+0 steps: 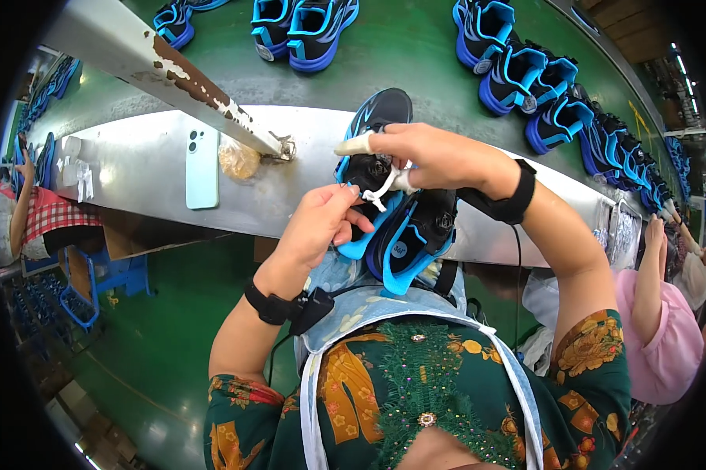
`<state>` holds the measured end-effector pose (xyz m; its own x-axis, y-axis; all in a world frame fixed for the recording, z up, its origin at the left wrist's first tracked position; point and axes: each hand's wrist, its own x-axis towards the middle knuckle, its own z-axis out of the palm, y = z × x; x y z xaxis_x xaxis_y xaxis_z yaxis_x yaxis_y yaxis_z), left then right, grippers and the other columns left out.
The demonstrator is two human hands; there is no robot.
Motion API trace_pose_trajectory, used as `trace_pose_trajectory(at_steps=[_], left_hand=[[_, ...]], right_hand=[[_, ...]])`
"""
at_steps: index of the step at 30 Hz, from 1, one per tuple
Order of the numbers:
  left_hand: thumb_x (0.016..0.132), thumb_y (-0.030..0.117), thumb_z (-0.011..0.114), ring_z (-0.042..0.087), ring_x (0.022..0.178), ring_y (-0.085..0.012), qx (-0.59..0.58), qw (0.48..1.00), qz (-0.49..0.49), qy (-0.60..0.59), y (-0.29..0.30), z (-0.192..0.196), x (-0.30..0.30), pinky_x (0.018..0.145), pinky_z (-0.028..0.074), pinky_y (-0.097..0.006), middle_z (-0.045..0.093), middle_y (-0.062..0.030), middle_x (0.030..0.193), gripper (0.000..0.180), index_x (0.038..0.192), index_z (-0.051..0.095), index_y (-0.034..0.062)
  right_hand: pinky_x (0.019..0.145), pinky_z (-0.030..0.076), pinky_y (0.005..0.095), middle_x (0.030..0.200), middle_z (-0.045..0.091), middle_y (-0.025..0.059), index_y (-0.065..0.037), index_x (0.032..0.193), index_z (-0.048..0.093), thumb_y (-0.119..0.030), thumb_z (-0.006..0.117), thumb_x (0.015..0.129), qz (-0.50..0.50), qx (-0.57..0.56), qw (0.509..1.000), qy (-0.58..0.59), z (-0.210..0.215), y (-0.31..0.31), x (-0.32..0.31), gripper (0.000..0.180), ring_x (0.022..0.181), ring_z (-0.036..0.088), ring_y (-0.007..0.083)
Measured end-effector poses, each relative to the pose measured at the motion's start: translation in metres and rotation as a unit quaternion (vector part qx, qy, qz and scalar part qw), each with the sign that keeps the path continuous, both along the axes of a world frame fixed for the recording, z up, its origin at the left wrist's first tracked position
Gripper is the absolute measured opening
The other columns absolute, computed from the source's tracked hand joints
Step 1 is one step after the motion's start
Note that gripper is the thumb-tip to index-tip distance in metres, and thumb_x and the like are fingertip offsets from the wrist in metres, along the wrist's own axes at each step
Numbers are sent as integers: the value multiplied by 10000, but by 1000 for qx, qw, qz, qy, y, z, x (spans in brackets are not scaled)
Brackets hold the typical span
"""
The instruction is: Inspecting and cleaning finished shoes on a production line.
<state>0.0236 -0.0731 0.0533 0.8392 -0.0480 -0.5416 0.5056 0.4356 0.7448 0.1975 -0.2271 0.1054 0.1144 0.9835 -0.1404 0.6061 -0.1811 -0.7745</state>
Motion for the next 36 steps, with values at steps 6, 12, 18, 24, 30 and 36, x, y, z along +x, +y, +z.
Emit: trace_pose_trajectory(at_steps=[6, 12, 18, 24, 30, 36], left_hand=[[1008, 288, 505, 546, 532, -88, 33, 997, 38, -53, -15, -11, -7, 431, 342, -192, 674, -146, 801, 309, 1043, 598, -5], [916, 236, 635, 559, 549, -204, 469, 857, -29, -211, -41, 10, -12, 539, 467, -329, 675, -131, 828, 264, 1021, 634, -6], [885, 124, 601, 660, 735, -344, 541, 807, -163, -171, -53, -2, -41, 630, 502, -379, 696, -184, 898, 192, 1005, 679, -3], [914, 82, 581, 620, 788, -103, 277, 936, -87, -199, -1, 63, -14, 646, 473, -297, 690, -22, 916, 222, 1111, 675, 42], [754, 135, 756, 555, 914, -151, 496, 781, -188, -331, -12, 36, 24, 770, 427, -268, 592, -42, 971, 363, 1096, 672, 48], [769, 93, 701, 548, 908, -159, 397, 843, -168, -323, -11, 11, 16, 801, 427, -273, 586, -41, 980, 340, 1104, 671, 42]], right_hand=[[675, 522, 386, 819, 614, 143, -93, 1158, 667, -23, 647, 787, -120, 97, 965, -213, -32, -14, -28, 378, 774, 638, 333], [754, 524, 365, 961, 691, 166, -91, 1233, 640, -127, 689, 829, -102, 119, 982, -109, -24, -30, -10, 408, 839, 662, 314], [779, 481, 380, 928, 607, 164, -197, 1270, 627, -226, 730, 836, -106, 12, 994, -29, 9, -108, -39, 447, 883, 599, 323], [710, 499, 400, 918, 536, 155, -128, 1201, 654, -120, 756, 784, -272, 103, 956, -33, -21, -130, -91, 429, 812, 597, 329], [618, 459, 387, 730, 501, 102, -128, 1123, 679, -206, 779, 766, -393, 79, 896, -193, -23, -118, -115, 378, 683, 537, 282], [597, 436, 373, 691, 457, 84, -146, 1123, 692, -227, 785, 762, -388, 88, 885, -243, -37, -113, -122, 382, 640, 500, 259]])
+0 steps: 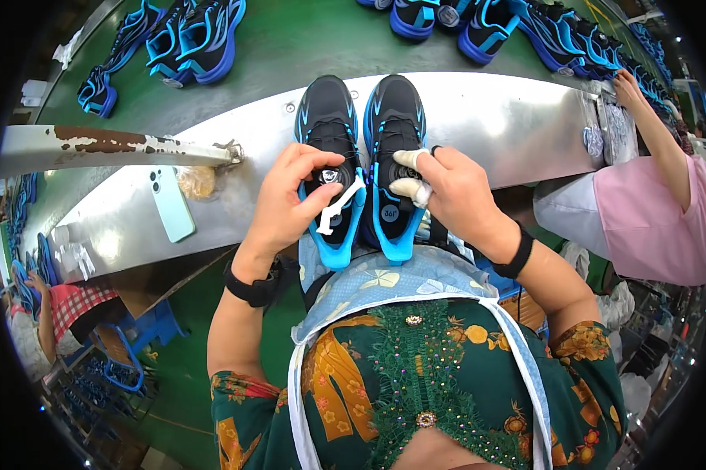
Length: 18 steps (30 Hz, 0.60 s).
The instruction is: Inspecting and cleaning finished shoes on a production line.
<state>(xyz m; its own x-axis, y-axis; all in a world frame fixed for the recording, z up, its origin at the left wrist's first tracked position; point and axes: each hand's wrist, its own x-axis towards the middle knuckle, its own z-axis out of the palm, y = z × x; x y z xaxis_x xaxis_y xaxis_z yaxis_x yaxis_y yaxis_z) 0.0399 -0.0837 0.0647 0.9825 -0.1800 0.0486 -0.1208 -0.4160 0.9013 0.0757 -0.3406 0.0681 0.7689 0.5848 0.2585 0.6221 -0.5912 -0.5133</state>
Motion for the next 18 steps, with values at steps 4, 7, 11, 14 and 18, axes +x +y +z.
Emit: trace_pose_trajectory(at_steps=[4, 7, 11, 14, 18], left_hand=[[792, 54, 643, 528, 1006, -183, -25, 998, -51, 30, 8, 5, 6, 864, 413, -295, 611, -65, 1081, 330, 1121, 674, 42], [797, 56, 635, 498, 1154, -213, -3, 996, -88, 34, 13, 5, 8, 940, 399, -329, 618, -85, 1168, 371, 1167, 660, 54], [784, 95, 676, 481, 1220, -230, 16, 994, -93, 49, 10, 12, 9, 954, 395, -334, 592, -86, 1221, 389, 1172, 657, 73], [766, 136, 721, 480, 1219, -233, 64, 994, -66, 59, 7, 10, 7, 952, 391, -325, 591, -88, 1226, 417, 1174, 653, 81], [768, 134, 722, 486, 1211, -215, -19, 997, -42, 65, 7, -1, 2, 928, 394, -315, 593, -76, 1198, 425, 1181, 644, 73]], right_hand=[[594, 441, 368, 695, 482, 82, -127, 1094, 698, -218, 789, 758, -12, 10, 1000, -20, 5, 0, 8, 360, 641, 518, 256], [608, 460, 403, 696, 524, 87, -85, 917, 642, -221, 783, 751, 59, -14, 997, 45, 21, -6, 12, 256, 673, 553, 294], [649, 471, 411, 770, 547, 112, -120, 1040, 670, -197, 772, 762, -40, -12, 999, -27, -11, -1, 6, 305, 740, 561, 309], [626, 464, 414, 716, 536, 102, -83, 955, 652, -198, 774, 758, 46, 95, 986, 127, 21, 2, 17, 258, 702, 562, 304], [640, 470, 408, 749, 548, 98, -101, 988, 660, -258, 788, 753, 17, 33, 999, 32, -6, 0, 9, 310, 709, 573, 299]])
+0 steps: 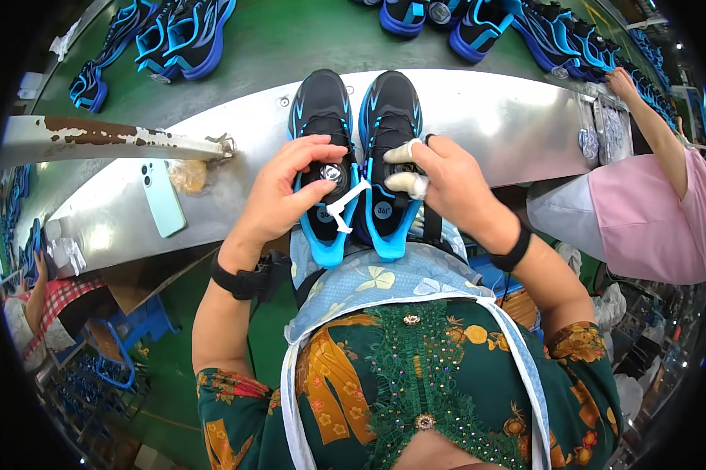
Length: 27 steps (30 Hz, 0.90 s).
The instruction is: Inspecting and cleaning finished shoes on a production line.
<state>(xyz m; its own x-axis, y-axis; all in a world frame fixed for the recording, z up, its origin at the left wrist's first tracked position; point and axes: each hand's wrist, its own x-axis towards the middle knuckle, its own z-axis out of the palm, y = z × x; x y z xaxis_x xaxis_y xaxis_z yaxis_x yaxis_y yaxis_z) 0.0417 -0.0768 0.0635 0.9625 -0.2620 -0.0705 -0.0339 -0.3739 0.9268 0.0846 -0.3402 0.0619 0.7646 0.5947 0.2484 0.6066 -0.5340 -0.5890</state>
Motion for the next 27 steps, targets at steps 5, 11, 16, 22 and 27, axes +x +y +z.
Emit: trace_pose_trajectory(at_steps=[5, 11, 16, 22, 27], left_hand=[[795, 101, 685, 481, 1255, -189, -24, 999, -27, 15, 0, 10, 6, 921, 384, -300, 591, -72, 1238, 432, 1220, 625, 48], [791, 103, 691, 439, 1311, -194, -56, 994, -27, 88, 0, 6, 5, 955, 357, -300, 551, -81, 1335, 468, 1250, 612, 61], [787, 117, 711, 472, 1266, -199, 44, 998, -43, -20, -7, 12, 2, 932, 378, -304, 589, -68, 1226, 456, 1235, 627, 89], [810, 72, 655, 501, 1244, -230, -34, 999, -29, -12, 0, 3, -1, 1033, 376, -348, 609, -91, 1214, 373, 1182, 656, 44], [816, 67, 646, 485, 1266, -242, -14, 999, -42, -18, -1, 5, 1, 1084, 345, -379, 613, -102, 1220, 363, 1178, 658, 36]], right_hand=[[640, 470, 402, 763, 546, 108, -105, 1010, 668, -273, 798, 742, -11, 12, 999, 37, 7, -5, 2, 342, 708, 569, 300], [629, 472, 414, 771, 568, 111, -95, 990, 662, -260, 792, 745, -35, 14, 999, -10, -6, -6, -3, 322, 711, 584, 311], [631, 465, 400, 765, 572, 115, -102, 981, 663, -278, 809, 719, 58, 16, 998, 19, 8, -10, 3, 348, 688, 573, 306], [641, 449, 406, 765, 573, 88, -100, 951, 658, -242, 799, 717, -32, 2, 998, -56, 3, -4, -3, 308, 737, 574, 295], [668, 427, 377, 755, 558, 71, -96, 925, 644, -283, 800, 716, 9, 7, 997, -74, -1, 1, -2, 321, 711, 551, 275]])
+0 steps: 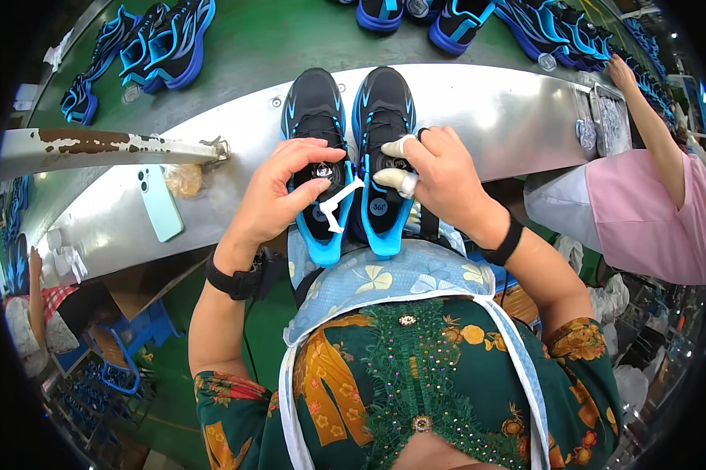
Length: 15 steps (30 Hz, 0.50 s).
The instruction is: Inspecting and cleaning finished shoes on a production line.
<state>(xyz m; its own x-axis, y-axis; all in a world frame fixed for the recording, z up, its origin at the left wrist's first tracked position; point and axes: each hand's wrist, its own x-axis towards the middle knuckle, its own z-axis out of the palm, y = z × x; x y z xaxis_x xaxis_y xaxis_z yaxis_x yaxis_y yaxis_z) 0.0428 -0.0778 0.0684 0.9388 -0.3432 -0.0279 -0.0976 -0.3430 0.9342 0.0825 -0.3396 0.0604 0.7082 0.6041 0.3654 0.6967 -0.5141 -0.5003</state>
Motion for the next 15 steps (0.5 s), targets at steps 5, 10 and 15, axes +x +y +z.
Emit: trace_pose_trajectory(at_steps=[5, 10, 15], left_hand=[[818, 68, 642, 483, 1267, -251, -10, 1000, 15, 18, 3, -2, -2, 1078, 347, -378, 610, -105, 1221, 358, 1174, 659, 37], [816, 66, 642, 484, 1266, -247, -1, 1000, 12, 13, 2, 0, -1, 1076, 347, -375, 607, -105, 1225, 354, 1169, 661, 39], [813, 62, 640, 480, 1270, -241, -1, 1000, 20, 23, 3, 0, -2, 1075, 348, -375, 609, -96, 1221, 349, 1161, 663, 41]], right_hand=[[708, 402, 369, 716, 520, 53, -94, 881, 628, -301, 801, 718, 5, 0, 996, 87, 19, -6, -2, 315, 710, 534, 257], [758, 397, 384, 755, 541, 48, -108, 996, 671, -295, 816, 688, -54, 4, 998, -41, -9, -4, -5, 389, 743, 529, 272], [747, 392, 352, 740, 483, 55, -107, 1023, 688, -285, 822, 692, 9, 18, 997, 71, 6, -7, -5, 400, 768, 472, 263]])
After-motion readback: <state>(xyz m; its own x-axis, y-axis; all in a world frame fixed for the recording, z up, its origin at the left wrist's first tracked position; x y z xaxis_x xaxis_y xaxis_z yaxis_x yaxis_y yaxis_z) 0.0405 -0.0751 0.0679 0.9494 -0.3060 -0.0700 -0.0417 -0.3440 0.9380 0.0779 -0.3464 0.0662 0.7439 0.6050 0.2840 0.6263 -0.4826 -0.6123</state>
